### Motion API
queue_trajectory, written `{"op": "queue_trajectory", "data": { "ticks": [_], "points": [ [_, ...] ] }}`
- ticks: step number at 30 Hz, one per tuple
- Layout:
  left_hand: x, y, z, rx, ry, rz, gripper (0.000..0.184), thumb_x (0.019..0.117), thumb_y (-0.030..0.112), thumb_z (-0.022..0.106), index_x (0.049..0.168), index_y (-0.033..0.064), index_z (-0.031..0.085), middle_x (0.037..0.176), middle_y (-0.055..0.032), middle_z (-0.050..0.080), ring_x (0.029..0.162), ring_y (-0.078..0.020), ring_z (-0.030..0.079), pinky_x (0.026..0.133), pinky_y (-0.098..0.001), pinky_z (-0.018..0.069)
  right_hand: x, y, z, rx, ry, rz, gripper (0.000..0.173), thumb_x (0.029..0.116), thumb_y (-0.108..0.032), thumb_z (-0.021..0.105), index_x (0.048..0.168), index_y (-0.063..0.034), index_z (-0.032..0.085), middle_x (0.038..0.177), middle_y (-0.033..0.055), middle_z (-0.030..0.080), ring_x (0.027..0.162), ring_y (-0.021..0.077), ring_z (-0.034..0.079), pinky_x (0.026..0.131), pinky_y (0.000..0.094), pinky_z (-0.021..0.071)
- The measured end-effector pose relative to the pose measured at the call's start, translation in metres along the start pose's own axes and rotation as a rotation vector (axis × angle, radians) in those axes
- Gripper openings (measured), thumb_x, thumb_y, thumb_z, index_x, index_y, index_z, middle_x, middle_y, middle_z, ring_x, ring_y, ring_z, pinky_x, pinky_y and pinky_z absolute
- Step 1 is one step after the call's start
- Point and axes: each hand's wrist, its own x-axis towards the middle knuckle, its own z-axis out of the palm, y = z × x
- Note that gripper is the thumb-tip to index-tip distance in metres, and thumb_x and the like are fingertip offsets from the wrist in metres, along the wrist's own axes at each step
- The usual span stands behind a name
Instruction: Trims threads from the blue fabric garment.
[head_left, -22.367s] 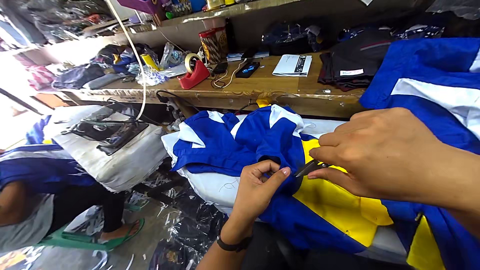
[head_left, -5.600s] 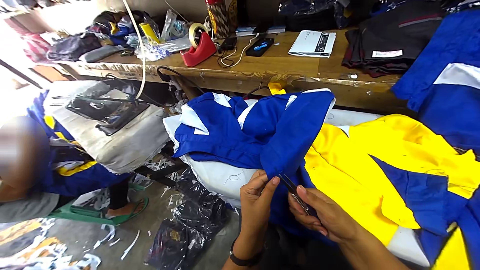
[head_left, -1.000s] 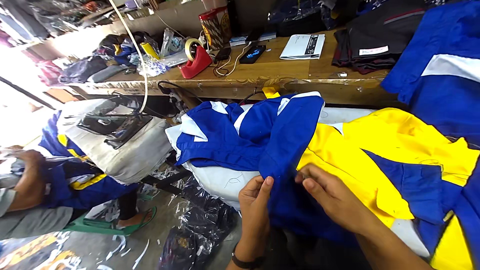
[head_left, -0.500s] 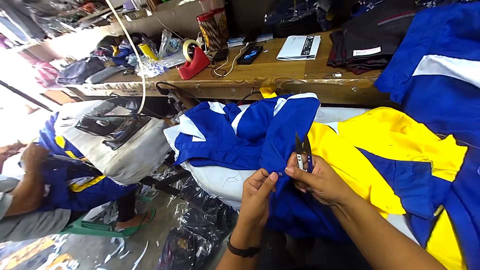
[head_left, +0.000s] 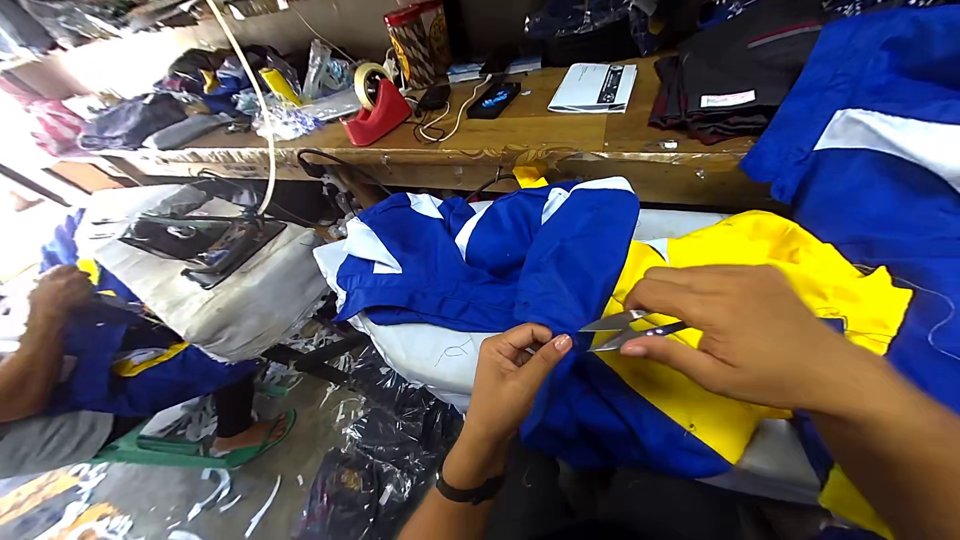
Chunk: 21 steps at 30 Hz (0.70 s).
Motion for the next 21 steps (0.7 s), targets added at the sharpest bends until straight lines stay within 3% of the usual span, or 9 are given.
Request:
{"op": "queue_trajectory", "data": {
  "ticks": [3, 7, 21],
  "points": [
    [0.004, 0.004, 0.006, 0.041, -0.022, -0.002, 0.014, 0.0942, 0.004, 0.066, 0.082, 0.0067, 0.072, 0.074, 0.0073, 0.066, 0.068, 0.0025, 0.059, 0.066, -0.0158, 0.0493, 0.01, -0.003, -0.031, -0.242, -0.05, -0.171, 0.046, 0.0974, -0.052, 0.051, 0.078, -0.014, 0.067, 0.065, -0.0018, 0.053, 0.056, 0.0165, 0.055, 0.047, 0.0336, 0.0367],
    [0.008, 0.007, 0.009, 0.113, -0.035, 0.018, 0.014, 0.093, 0.003, 0.067, 0.08, 0.0055, 0.071, 0.072, 0.0052, 0.067, 0.069, 0.0004, 0.062, 0.068, -0.0175, 0.0525, 0.022, -0.008, -0.044, -0.344, -0.11, -0.301, 0.046, 0.0982, -0.045, 0.051, 0.068, -0.0122, 0.063, 0.061, -0.0004, 0.051, 0.054, 0.0186, 0.054, 0.046, 0.0342, 0.0348],
    [0.006, 0.011, 0.007, 0.215, -0.024, 0.009, 0.016, 0.0925, 0.006, 0.069, 0.077, 0.0069, 0.072, 0.066, 0.0078, 0.063, 0.061, 0.0032, 0.055, 0.059, -0.0149, 0.0461, 0.041, -0.012, -0.041, -0.353, -0.225, -0.359, 0.044, 0.0925, -0.046, 0.06, 0.062, -0.0136, 0.059, 0.058, -0.0009, 0.05, 0.05, 0.0169, 0.054, 0.043, 0.033, 0.0342]
  ]
}}
